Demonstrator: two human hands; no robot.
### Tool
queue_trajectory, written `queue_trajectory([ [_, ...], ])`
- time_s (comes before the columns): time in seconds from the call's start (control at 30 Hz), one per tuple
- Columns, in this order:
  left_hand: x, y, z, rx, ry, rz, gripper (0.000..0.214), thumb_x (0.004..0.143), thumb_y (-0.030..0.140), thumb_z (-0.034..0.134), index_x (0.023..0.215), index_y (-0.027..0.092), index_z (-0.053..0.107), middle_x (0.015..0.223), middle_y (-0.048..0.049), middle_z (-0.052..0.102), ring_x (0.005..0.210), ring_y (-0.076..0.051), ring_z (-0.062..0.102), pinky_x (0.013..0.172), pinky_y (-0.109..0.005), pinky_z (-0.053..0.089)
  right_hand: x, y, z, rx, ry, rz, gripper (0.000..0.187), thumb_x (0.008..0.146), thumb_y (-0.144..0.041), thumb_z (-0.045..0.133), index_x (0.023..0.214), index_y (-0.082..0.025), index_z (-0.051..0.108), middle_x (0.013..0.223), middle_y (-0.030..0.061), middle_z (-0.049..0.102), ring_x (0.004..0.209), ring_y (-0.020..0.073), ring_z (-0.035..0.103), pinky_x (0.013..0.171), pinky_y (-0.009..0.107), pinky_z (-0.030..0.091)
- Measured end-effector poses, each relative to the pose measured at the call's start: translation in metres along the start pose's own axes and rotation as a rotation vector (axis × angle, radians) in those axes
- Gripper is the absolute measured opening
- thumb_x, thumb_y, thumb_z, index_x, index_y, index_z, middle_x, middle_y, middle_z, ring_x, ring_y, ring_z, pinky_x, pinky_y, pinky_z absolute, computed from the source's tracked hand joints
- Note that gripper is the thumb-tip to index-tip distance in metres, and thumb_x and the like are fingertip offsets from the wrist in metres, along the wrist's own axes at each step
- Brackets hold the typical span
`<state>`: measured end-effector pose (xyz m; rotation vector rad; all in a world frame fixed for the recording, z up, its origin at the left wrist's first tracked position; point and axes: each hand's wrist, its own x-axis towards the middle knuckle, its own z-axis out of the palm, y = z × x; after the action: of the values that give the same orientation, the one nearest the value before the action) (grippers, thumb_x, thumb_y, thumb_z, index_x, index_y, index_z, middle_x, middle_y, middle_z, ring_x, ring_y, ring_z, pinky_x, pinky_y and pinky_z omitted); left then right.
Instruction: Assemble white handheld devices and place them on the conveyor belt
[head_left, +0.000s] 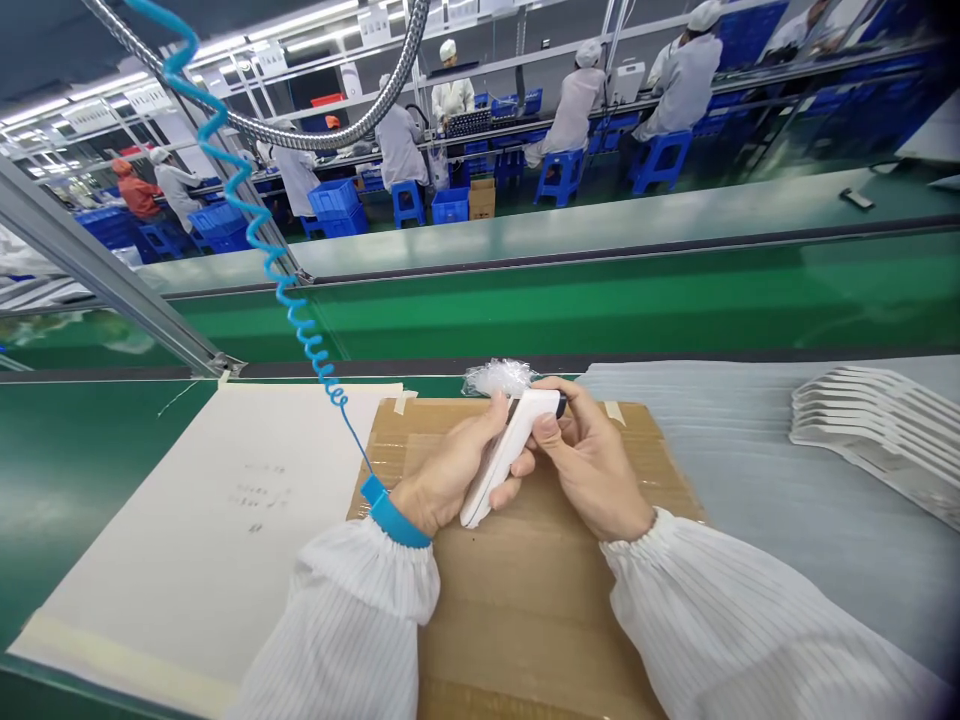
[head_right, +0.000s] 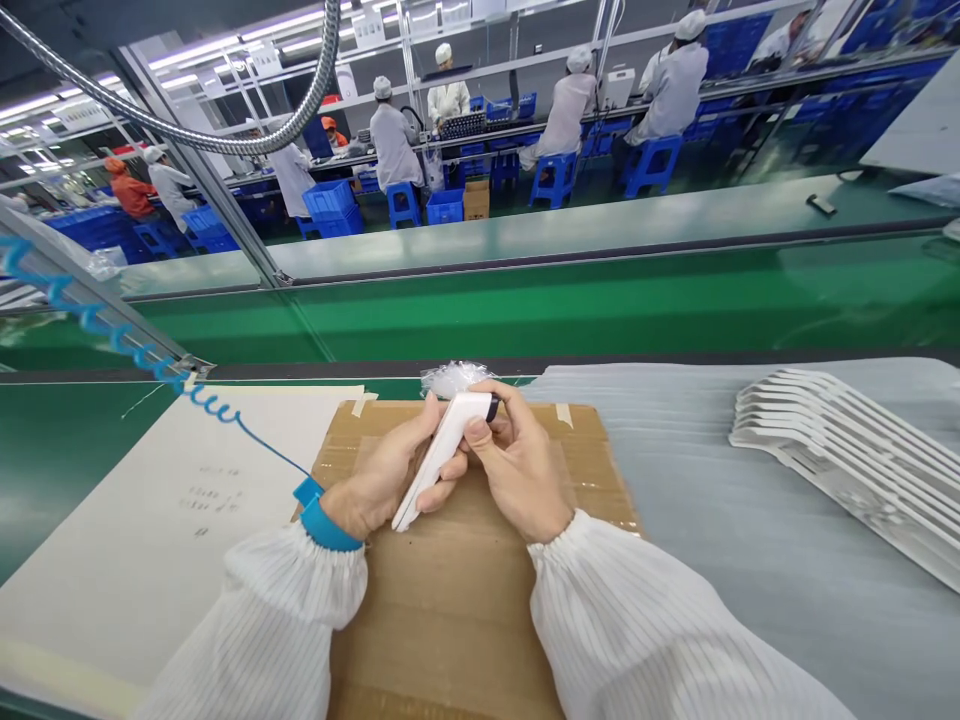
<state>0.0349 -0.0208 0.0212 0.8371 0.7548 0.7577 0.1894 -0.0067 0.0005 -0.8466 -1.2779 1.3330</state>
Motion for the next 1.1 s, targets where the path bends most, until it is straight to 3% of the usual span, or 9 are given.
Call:
queue_trajectory([
  [0.23,-0.014,0.012,0.006,0.175,0.003,0.067,0.041,0.084,0.054,0.069,0.088,0.017,0.053,0.064,0.0035,0.052,0.045,-0.006,0.046,0.04,-0.018,0.033,0.004,0.004,-0.002,0.104,-0.083,0.118,0.051,0.087,-0.056,0.069,0.128,-0.031,0.052,0.096,0.0018,0.073,0.081,0.0191,0.067,0.08,0.035,0.055],
  [0.3,-0.015,0.027,-0.001,0.282,0.144,0.155,0.037,0.083,0.048,0.073,0.092,0.018,0.053,0.059,0.0041,0.052,0.046,-0.008,0.046,0.045,-0.019,0.036,0.006,0.007,-0.002,0.142,-0.035,0.171,0.058,0.087,-0.056,0.07,0.134,-0.03,0.049,0.11,0.005,0.074,0.09,0.0204,0.069,0.088,0.038,0.054],
  [0.37,-0.011,0.049,-0.015,0.421,0.406,0.193,0.033,0.084,0.045,0.072,0.093,0.018,0.054,0.056,0.0033,0.053,0.046,-0.009,0.047,0.047,-0.022,0.038,0.007,0.01,-0.002,0.156,0.043,0.203,0.059,0.086,-0.055,0.071,0.134,-0.028,0.051,0.12,0.0076,0.073,0.094,0.0208,0.068,0.091,0.04,0.053],
  [0.47,0.005,0.089,-0.048,0.722,0.787,-0.025,0.022,0.082,0.03,0.074,0.082,0.018,0.056,0.058,-0.0015,0.058,0.049,-0.013,0.052,0.049,-0.026,0.039,0.008,0.012,-0.002,0.168,0.091,0.233,0.055,0.084,-0.053,0.074,0.13,-0.027,0.057,0.124,0.0081,0.072,0.092,0.0193,0.068,0.091,0.039,0.054],
  [0.53,0.018,0.114,-0.072,0.771,0.89,-0.046,0.017,0.081,0.019,0.073,0.078,0.017,0.056,0.057,-0.0011,0.056,0.052,-0.013,0.053,0.053,-0.027,0.041,0.009,0.012,-0.004,0.184,0.093,0.245,0.054,0.084,-0.05,0.075,0.129,-0.026,0.058,0.124,0.0076,0.072,0.091,0.0184,0.067,0.091,0.038,0.055],
  [0.67,0.039,0.14,-0.11,0.84,1.042,0.056,0.014,0.09,0.021,0.066,0.082,0.015,0.056,0.071,-0.0005,0.059,0.066,-0.011,0.056,0.066,-0.026,0.047,0.011,0.014,-0.008,0.228,0.108,0.281,0.06,0.081,-0.043,0.079,0.135,-0.029,0.057,0.139,0.0081,0.064,0.098,0.0205,0.069,0.094,0.039,0.057],
  [0.83,0.047,0.14,-0.121,0.975,1.227,0.166,0.015,0.092,0.024,0.064,0.097,0.011,0.059,0.105,-0.0054,0.061,0.092,-0.016,0.058,0.085,-0.035,0.048,0.015,0.014,-0.013,0.306,0.116,0.317,0.065,0.08,-0.035,0.082,0.139,-0.029,0.056,0.145,0.0098,0.06,0.109,0.0225,0.068,0.101,0.037,0.057],
  [0.97,0.038,0.12,-0.098,1.055,1.145,0.19,0.021,0.085,0.017,0.07,0.102,0.013,0.059,0.115,-0.012,0.063,0.103,-0.023,0.057,0.095,-0.041,0.043,0.017,0.011,-0.015,0.348,0.122,0.34,0.058,0.079,-0.03,0.082,0.133,-0.028,0.061,0.144,0.009,0.06,0.113,0.024,0.067,0.107,0.04,0.055],
  [1.1,0.022,0.076,-0.066,1.053,1.035,0.183,0.025,0.086,0.024,0.069,0.109,0.015,0.061,0.118,-0.0141,0.064,0.103,-0.025,0.061,0.093,-0.038,0.045,0.018,0.01,-0.018,0.37,0.116,0.358,0.049,0.079,-0.026,0.082,0.125,-0.028,0.065,0.143,0.0073,0.061,0.115,0.024,0.067,0.108,0.04,0.054],
])
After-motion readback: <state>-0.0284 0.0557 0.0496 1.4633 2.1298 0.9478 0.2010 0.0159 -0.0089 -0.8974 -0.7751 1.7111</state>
